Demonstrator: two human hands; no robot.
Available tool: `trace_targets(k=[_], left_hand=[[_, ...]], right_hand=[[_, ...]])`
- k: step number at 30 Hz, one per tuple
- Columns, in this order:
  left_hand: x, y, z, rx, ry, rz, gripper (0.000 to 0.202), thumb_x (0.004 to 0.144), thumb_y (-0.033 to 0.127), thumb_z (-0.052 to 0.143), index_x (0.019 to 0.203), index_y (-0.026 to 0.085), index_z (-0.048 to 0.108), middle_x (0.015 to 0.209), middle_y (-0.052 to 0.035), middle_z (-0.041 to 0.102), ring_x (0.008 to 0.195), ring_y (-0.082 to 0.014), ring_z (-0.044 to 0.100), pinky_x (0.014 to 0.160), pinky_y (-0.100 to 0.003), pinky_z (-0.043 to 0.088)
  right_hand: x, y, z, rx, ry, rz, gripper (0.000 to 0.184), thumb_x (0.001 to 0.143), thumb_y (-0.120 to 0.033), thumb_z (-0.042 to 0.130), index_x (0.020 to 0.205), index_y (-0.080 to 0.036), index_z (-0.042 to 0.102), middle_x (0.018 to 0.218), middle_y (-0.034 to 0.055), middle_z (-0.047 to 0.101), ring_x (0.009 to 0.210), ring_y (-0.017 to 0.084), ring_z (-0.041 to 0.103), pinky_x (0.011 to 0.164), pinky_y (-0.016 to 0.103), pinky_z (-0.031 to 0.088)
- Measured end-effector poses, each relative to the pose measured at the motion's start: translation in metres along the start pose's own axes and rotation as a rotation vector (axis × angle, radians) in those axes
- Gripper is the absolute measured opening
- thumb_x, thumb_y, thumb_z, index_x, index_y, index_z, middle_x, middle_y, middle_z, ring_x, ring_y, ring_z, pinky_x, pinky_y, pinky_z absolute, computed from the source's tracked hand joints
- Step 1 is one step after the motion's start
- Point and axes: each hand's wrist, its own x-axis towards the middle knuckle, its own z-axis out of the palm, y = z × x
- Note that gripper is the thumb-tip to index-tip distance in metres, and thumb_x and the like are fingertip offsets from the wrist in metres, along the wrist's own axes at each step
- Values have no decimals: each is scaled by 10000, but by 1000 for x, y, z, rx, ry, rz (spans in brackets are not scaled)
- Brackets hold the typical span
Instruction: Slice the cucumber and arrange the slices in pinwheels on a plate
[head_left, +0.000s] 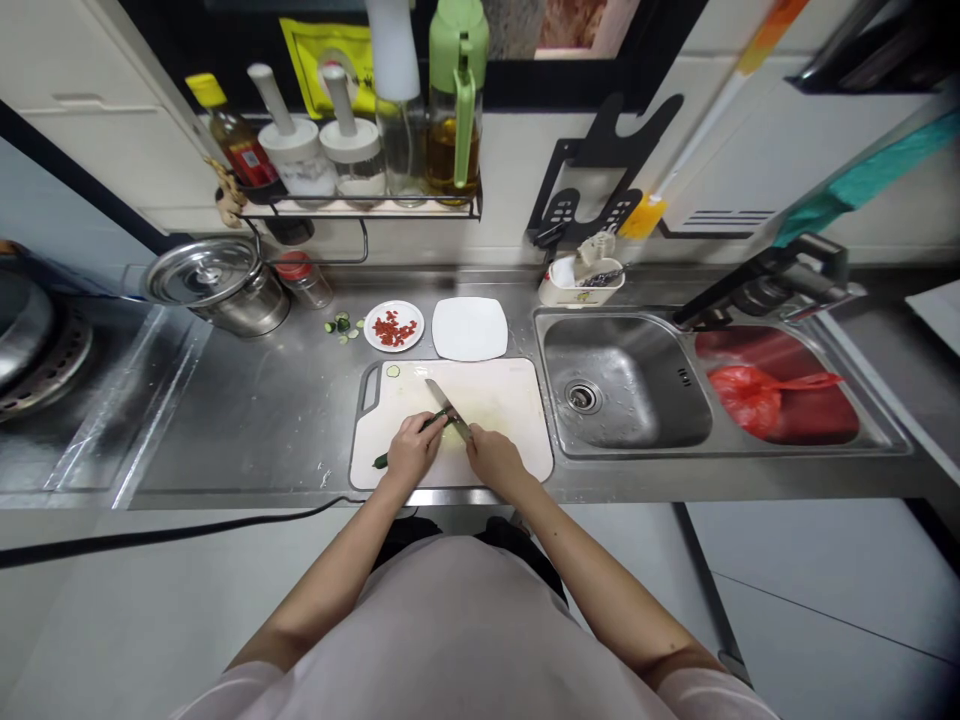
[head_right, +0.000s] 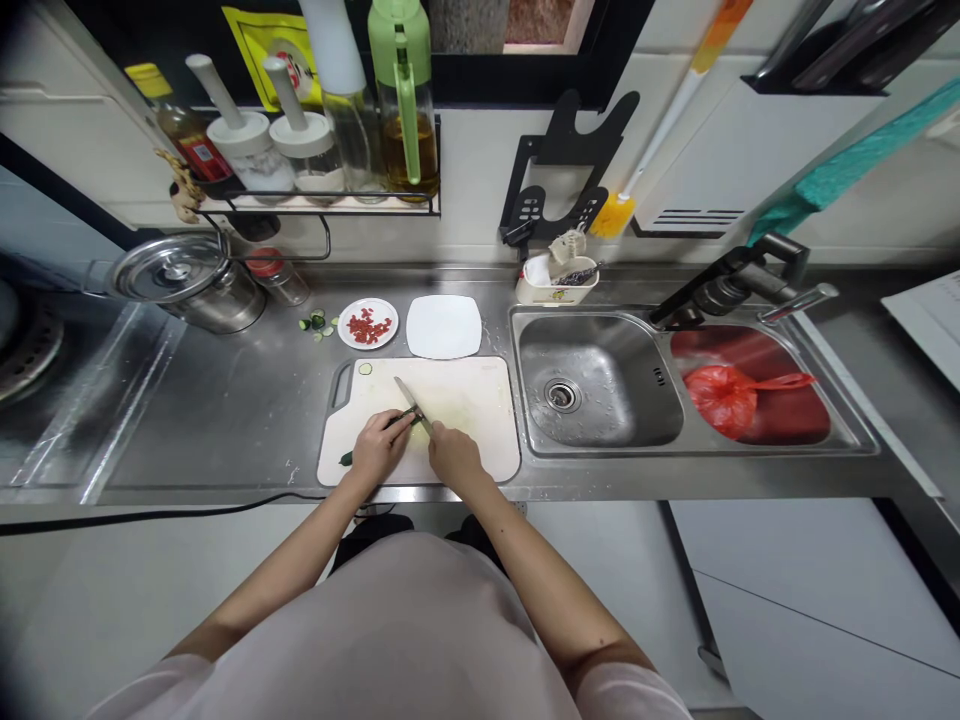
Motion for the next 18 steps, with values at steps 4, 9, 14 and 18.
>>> trace_targets(k=[4, 9, 14, 18], left_hand=[[0, 0, 0, 17, 4, 11, 286, 945, 260, 498, 1169, 272, 674, 1090, -77, 637, 1029, -200, 567, 880, -345, 515], [1, -1, 0, 8, 10, 17, 278, 949, 262, 495, 1159, 266, 677, 1077, -75, 640, 1016, -197, 571, 870, -347, 518], [3, -2, 0, -7, 0, 5, 279, 948, 267, 496, 1157, 270, 680, 1085, -75, 639, 1012, -194, 574, 875, -353, 520], [4, -3, 0, -17, -2, 0, 287, 952, 264, 484, 1161, 273, 681, 1084, -71, 642, 1021, -193, 579, 878, -350, 522]], right_hand=[[-3, 0, -2, -5, -32, 6, 280, 978, -207, 313, 1156, -141, 519, 985, 137, 687, 932, 240, 655, 736, 300, 429], [-10, 3, -3, 0, -78, 16, 291, 980, -201, 304, 1154, -138, 528, 966, 138, 691, 921, 247, 660, 721, 305, 425], [-15, 6, -3, -9, -78, 19, 279, 978, -201, 327, 1145, -145, 542, 955, 139, 696, 927, 247, 665, 726, 307, 426], [-10, 4, -5, -8, -81, 11, 285, 974, -196, 332, 1162, -144, 540, 967, 144, 695, 932, 245, 666, 736, 309, 440]])
